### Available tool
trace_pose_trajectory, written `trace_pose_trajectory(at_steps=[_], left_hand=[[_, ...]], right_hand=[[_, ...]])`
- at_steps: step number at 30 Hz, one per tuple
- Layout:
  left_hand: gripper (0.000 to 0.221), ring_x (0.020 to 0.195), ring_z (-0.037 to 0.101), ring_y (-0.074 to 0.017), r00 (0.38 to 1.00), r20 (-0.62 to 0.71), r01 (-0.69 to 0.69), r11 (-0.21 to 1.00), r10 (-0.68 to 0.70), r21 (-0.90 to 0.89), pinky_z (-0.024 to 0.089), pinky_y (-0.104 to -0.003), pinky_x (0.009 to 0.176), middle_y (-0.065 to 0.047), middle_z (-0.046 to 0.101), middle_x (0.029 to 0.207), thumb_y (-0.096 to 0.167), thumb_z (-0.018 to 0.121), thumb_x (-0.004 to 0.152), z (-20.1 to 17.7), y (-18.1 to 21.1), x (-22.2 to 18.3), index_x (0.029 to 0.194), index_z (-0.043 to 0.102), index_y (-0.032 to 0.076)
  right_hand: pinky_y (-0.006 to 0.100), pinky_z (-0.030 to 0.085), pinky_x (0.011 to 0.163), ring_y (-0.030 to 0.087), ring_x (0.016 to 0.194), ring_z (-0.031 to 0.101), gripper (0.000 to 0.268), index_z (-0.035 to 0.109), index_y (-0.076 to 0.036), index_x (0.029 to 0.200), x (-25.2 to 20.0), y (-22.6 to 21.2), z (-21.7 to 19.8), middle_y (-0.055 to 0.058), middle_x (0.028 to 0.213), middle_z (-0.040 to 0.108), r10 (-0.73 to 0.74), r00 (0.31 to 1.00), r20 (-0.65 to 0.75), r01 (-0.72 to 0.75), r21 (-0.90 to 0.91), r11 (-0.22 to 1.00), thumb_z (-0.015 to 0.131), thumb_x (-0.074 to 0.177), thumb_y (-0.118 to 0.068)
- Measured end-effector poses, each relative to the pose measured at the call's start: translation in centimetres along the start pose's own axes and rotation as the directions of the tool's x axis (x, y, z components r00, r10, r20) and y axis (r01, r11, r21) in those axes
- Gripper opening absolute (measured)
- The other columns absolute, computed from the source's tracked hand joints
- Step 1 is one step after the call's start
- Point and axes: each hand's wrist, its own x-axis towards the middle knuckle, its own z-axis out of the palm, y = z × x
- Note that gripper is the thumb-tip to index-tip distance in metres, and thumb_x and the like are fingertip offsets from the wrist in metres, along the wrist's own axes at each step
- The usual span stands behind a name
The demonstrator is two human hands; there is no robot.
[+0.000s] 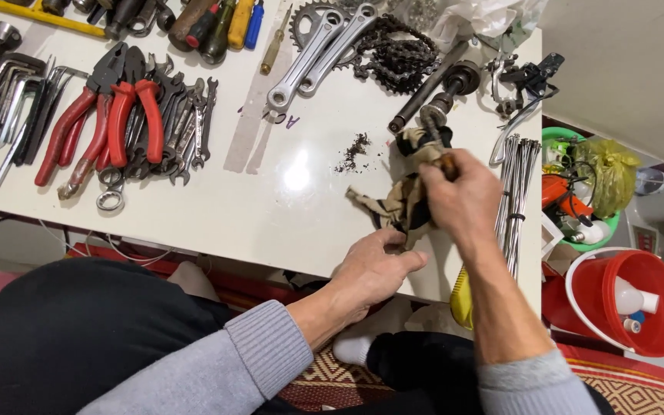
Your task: Cleaning a bicycle sprocket using a small tool and a rag to remove dirt and grease from between the teeth.
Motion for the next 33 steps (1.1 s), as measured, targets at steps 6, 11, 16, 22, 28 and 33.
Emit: trace_pose_trajectory(at_steps=[6,11,16,22,28,33], left_hand=[[0.068,0.129,0.059,-0.0322,1.000,0.023,-0.012,0.988,0.008,0.152,0.051,-0.047,0.102,-0.015,0.060,0.139,0.037,0.062,0.084,0.0,1.7,-0.9,0.144,0.052,0.006],[0.061,0.128,0.062,-0.0237,0.997,0.074,-0.013,0.977,-0.003,0.214,0.049,-0.037,0.108,-0.011,0.063,0.137,0.038,0.059,0.087,0.4,1.5,-0.6,0.138,0.057,0.005],[0.065,0.120,0.063,-0.0430,0.998,0.047,-0.048,0.992,0.043,0.116,0.057,-0.051,0.088,-0.026,0.064,0.127,0.038,0.066,0.081,1.5,-1.7,1.7,0.133,0.062,-0.002],[0.067,0.119,0.066,-0.0415,0.998,0.056,0.005,0.997,-0.010,0.074,0.057,-0.047,0.092,-0.028,0.063,0.131,0.037,0.067,0.083,0.9,-0.3,0.5,0.137,0.060,-0.004],[0.069,0.120,0.067,-0.0416,0.997,0.035,0.062,0.996,-0.064,0.059,0.056,-0.045,0.097,-0.030,0.064,0.131,0.036,0.072,0.083,1.4,1.8,-0.5,0.138,0.060,-0.005],[0.068,0.118,0.069,-0.0395,0.997,0.035,0.072,0.996,-0.073,0.045,0.056,-0.043,0.097,-0.030,0.065,0.128,0.033,0.074,0.083,2.1,2.0,-0.6,0.137,0.060,-0.006]], right_hand=[[0.032,0.049,0.044,0.019,0.053,0.057,0.009,0.071,-0.003,0.103,-0.2,-2.7,-7.3,0.008,0.069,0.059,-0.028,1.000,0.001,0.026,0.239,0.971,0.073,0.095,-0.008],[0.021,0.046,0.059,0.010,0.068,0.057,0.019,0.073,-0.003,0.110,0.2,-0.9,-9.0,0.003,0.083,0.066,-0.084,0.994,-0.065,0.093,0.158,0.983,0.071,0.092,-0.007],[0.045,0.055,0.066,0.032,0.079,0.070,0.035,0.078,-0.012,0.106,0.2,4.4,-4.0,0.015,0.081,0.072,0.147,0.989,-0.013,-0.147,-0.107,0.983,0.085,0.080,-0.035],[0.051,0.054,0.088,0.043,0.105,0.068,0.054,0.074,-0.013,0.104,-0.7,2.7,-2.1,0.020,0.099,0.073,0.164,0.976,0.145,-0.103,-0.357,0.928,0.078,0.073,-0.057],[0.049,0.054,0.090,0.039,0.106,0.069,0.042,0.072,-0.014,0.108,-0.8,3.0,-1.2,0.015,0.100,0.074,0.167,0.981,0.095,-0.139,-0.250,0.958,0.075,0.079,-0.044],[0.052,0.056,0.087,0.040,0.103,0.069,0.040,0.072,-0.014,0.114,-0.7,3.7,-2.1,0.016,0.103,0.071,0.140,0.985,0.102,-0.116,-0.212,0.970,0.070,0.083,-0.040]])
